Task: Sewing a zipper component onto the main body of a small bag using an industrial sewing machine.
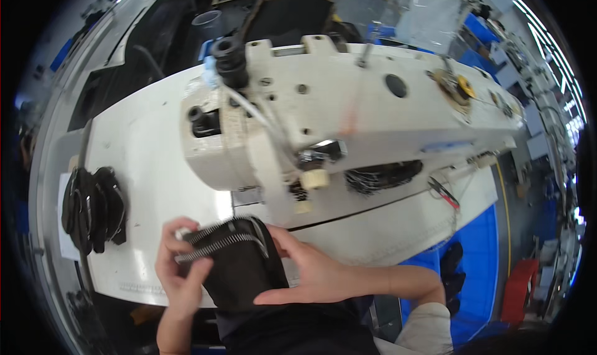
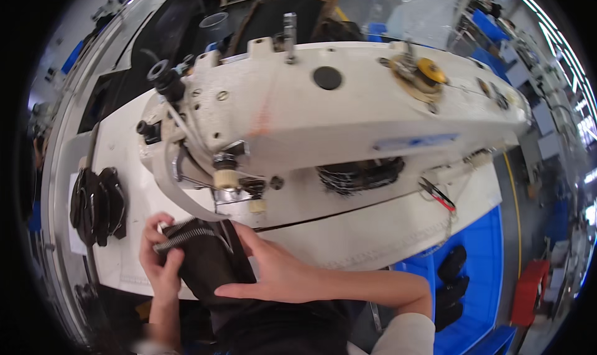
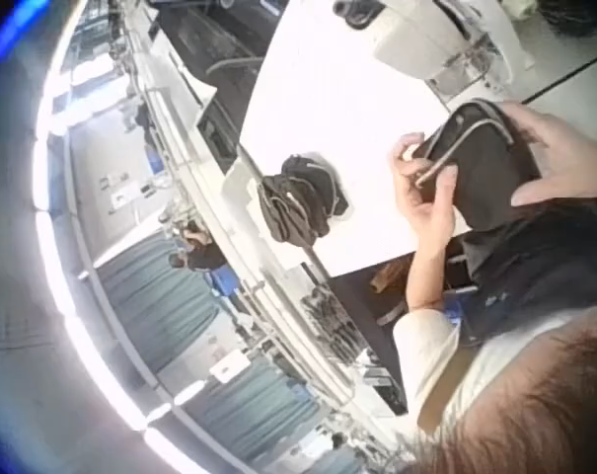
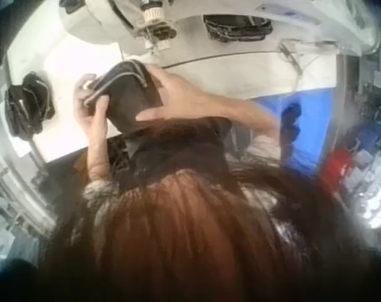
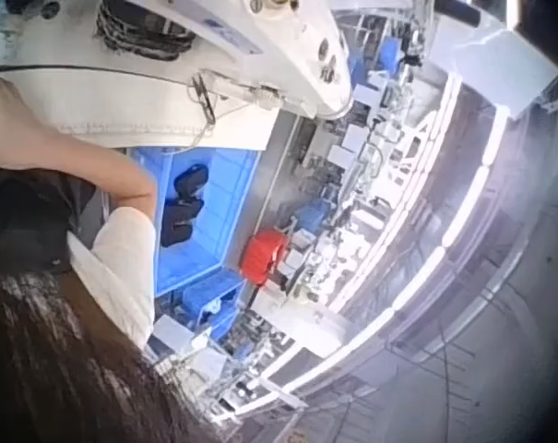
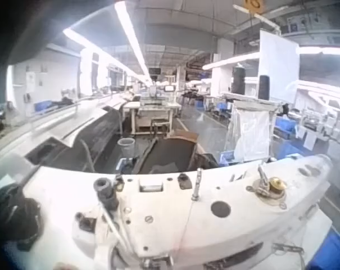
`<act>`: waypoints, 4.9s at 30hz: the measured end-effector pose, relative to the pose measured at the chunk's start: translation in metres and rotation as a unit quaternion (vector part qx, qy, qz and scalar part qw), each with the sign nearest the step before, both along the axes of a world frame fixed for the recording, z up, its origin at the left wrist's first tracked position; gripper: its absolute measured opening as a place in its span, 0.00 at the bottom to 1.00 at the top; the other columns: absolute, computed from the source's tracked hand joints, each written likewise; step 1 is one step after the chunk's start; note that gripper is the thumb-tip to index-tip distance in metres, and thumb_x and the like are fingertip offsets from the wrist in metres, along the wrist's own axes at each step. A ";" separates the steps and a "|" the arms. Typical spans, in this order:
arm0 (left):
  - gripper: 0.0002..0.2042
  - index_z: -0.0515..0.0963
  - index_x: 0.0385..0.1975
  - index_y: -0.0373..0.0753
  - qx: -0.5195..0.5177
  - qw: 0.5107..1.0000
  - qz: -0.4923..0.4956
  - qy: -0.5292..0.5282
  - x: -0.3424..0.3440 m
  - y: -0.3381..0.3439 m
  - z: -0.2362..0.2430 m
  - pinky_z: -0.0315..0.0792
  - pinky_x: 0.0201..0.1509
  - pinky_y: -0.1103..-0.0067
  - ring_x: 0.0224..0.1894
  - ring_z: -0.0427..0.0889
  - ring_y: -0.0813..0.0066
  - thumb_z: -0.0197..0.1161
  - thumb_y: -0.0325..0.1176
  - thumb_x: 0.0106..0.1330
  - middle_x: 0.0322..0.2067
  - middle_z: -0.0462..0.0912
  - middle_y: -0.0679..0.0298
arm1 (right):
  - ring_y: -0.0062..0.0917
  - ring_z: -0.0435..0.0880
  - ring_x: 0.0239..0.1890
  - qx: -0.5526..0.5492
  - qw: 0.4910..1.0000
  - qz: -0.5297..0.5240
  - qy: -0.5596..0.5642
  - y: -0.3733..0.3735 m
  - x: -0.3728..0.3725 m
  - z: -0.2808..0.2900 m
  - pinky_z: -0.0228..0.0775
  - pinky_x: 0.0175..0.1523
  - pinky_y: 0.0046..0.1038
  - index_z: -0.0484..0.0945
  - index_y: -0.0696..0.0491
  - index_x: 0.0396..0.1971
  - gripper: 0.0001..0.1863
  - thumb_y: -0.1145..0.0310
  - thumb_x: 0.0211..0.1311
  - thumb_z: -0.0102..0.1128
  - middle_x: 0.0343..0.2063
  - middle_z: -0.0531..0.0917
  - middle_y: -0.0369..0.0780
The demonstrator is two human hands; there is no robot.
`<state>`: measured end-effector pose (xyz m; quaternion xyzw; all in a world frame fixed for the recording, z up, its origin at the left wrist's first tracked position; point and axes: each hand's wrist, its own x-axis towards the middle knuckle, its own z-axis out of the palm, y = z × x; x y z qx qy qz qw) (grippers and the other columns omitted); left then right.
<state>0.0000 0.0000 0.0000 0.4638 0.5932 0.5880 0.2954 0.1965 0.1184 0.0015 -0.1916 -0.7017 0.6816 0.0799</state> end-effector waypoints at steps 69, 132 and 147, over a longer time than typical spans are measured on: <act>0.10 0.70 0.42 0.39 -0.070 0.619 0.600 0.502 -0.274 -0.075 0.089 0.70 0.33 0.64 0.33 0.78 0.49 0.49 0.37 0.67 0.30 0.80 0.52 | 0.33 0.79 0.36 0.564 0.825 0.002 0.027 -0.041 0.041 -0.030 0.71 0.41 0.33 0.79 0.52 0.40 0.13 0.72 0.53 0.58 0.35 0.79 0.41; 0.09 0.74 0.25 0.38 -0.223 0.879 -0.084 -0.412 0.007 -0.046 -0.010 0.60 0.27 0.94 0.23 0.67 0.92 0.58 0.36 0.64 0.20 0.72 0.75 | 0.18 0.78 0.36 -0.443 0.894 -0.042 0.044 -0.001 0.012 -0.018 0.70 0.44 0.20 0.75 0.60 0.38 0.11 0.68 0.62 0.54 0.35 0.80 0.38; 0.20 0.64 0.54 0.33 -0.032 0.988 0.147 -0.029 0.006 -0.040 -0.014 0.66 0.54 0.76 0.48 0.70 0.70 0.54 0.35 0.63 0.50 0.67 0.56 | 0.10 0.74 0.29 -0.322 0.931 -0.172 0.017 0.002 -0.014 -0.025 0.61 0.31 0.14 0.75 0.55 0.35 0.06 0.71 0.59 0.59 0.29 0.81 0.32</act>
